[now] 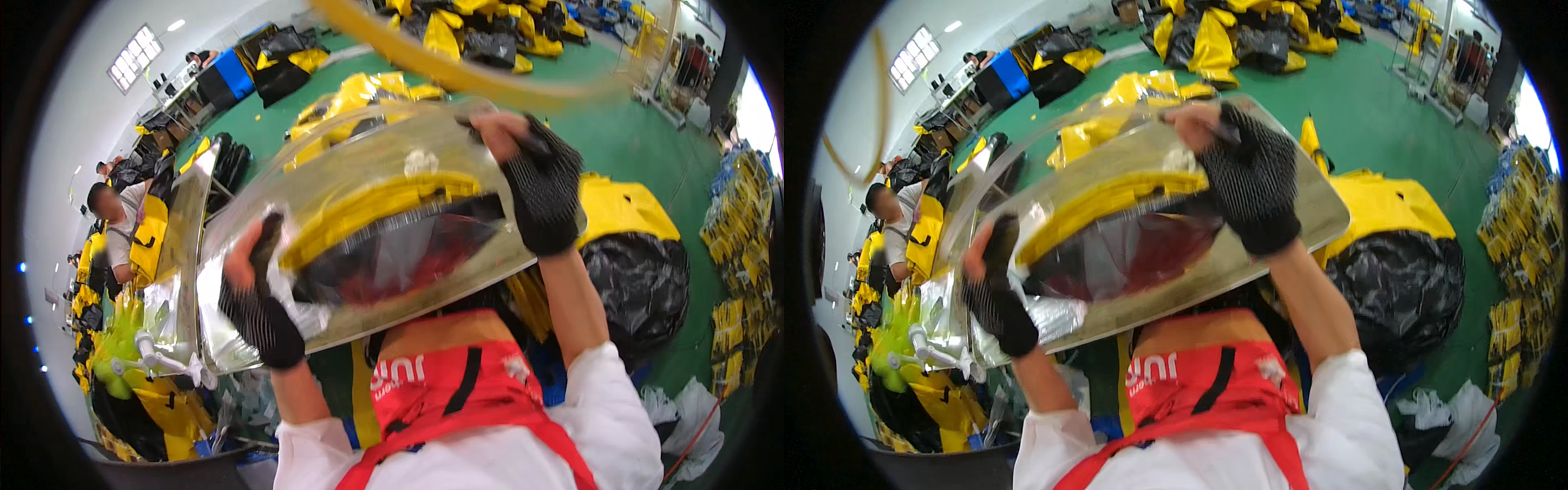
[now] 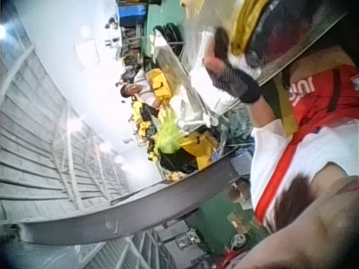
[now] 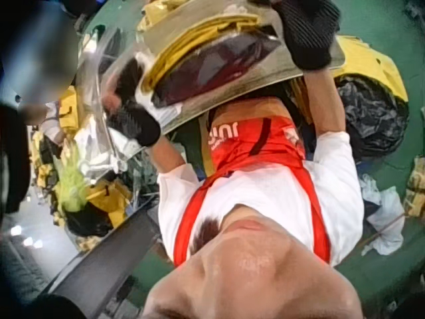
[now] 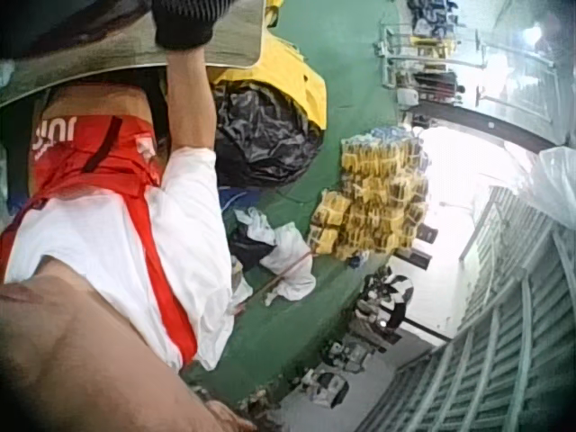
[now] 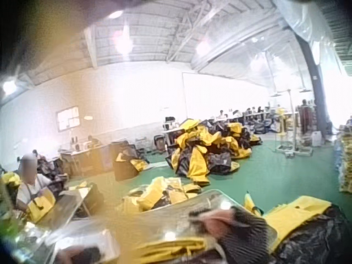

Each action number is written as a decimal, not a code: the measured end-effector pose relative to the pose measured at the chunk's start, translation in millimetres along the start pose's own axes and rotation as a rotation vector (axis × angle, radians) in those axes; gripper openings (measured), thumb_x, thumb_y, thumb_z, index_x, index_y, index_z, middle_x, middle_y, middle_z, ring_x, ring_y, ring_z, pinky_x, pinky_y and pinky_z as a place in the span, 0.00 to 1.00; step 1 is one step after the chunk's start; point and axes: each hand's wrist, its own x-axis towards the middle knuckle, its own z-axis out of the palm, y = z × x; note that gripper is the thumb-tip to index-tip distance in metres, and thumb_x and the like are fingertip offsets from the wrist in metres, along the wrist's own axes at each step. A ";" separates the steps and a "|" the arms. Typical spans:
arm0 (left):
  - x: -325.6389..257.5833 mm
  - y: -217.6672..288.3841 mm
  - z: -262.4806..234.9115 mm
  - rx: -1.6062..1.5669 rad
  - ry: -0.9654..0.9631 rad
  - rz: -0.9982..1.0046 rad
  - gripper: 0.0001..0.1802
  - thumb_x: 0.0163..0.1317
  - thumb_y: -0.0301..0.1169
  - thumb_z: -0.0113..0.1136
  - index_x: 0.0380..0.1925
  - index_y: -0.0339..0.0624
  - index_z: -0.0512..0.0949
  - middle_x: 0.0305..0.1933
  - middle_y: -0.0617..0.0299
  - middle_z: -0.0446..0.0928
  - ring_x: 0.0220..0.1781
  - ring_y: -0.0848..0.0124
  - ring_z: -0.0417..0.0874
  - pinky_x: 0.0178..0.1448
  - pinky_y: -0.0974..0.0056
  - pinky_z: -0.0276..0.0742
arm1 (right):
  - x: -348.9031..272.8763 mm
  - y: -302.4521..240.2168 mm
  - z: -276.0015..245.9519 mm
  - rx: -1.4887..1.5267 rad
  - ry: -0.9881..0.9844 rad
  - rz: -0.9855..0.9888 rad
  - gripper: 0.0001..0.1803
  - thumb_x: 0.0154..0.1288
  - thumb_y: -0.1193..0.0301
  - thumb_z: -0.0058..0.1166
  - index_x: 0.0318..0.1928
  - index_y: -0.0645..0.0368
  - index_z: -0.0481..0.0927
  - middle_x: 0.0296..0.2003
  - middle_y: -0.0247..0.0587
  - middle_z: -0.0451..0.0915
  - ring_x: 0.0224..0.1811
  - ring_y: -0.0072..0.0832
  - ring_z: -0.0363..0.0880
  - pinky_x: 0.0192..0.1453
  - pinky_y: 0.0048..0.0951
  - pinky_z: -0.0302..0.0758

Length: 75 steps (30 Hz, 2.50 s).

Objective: The person repeatedly folds yellow and black delivery bags and places them into clear plastic packaging on a workbench. The person handles the bags one at a time, folds them, and inserts them into plastic sleeves.

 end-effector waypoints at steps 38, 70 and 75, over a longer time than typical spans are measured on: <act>-15.9 -208.8 -6.0 0.037 -0.196 -0.531 0.15 0.67 0.35 0.48 0.38 0.34 0.79 0.34 0.62 0.80 0.34 0.76 0.76 0.39 0.74 0.71 | -38.4 189.7 201.7 -0.471 -0.635 -0.071 0.08 0.57 0.66 0.49 0.30 0.57 0.74 0.26 0.41 0.74 0.30 0.36 0.76 0.36 0.35 0.73; 5.7 -132.5 -28.3 0.767 -0.648 0.119 0.20 0.54 0.16 0.50 0.47 0.44 0.77 0.45 0.50 0.78 0.48 0.57 0.79 0.53 0.62 0.73 | -90.5 149.5 -24.1 -0.471 -0.915 0.146 0.16 0.50 0.64 0.57 0.40 0.55 0.81 0.41 0.51 0.78 0.43 0.44 0.77 0.49 0.37 0.73; -29.6 -164.5 55.4 0.795 -0.998 0.273 0.29 0.54 0.28 0.56 0.59 0.45 0.66 0.60 0.50 0.67 0.65 0.50 0.62 0.66 0.54 0.56 | -166.1 156.5 46.8 -0.398 -0.721 -0.185 0.25 0.60 0.53 0.48 0.55 0.49 0.71 0.52 0.49 0.72 0.54 0.42 0.71 0.59 0.46 0.63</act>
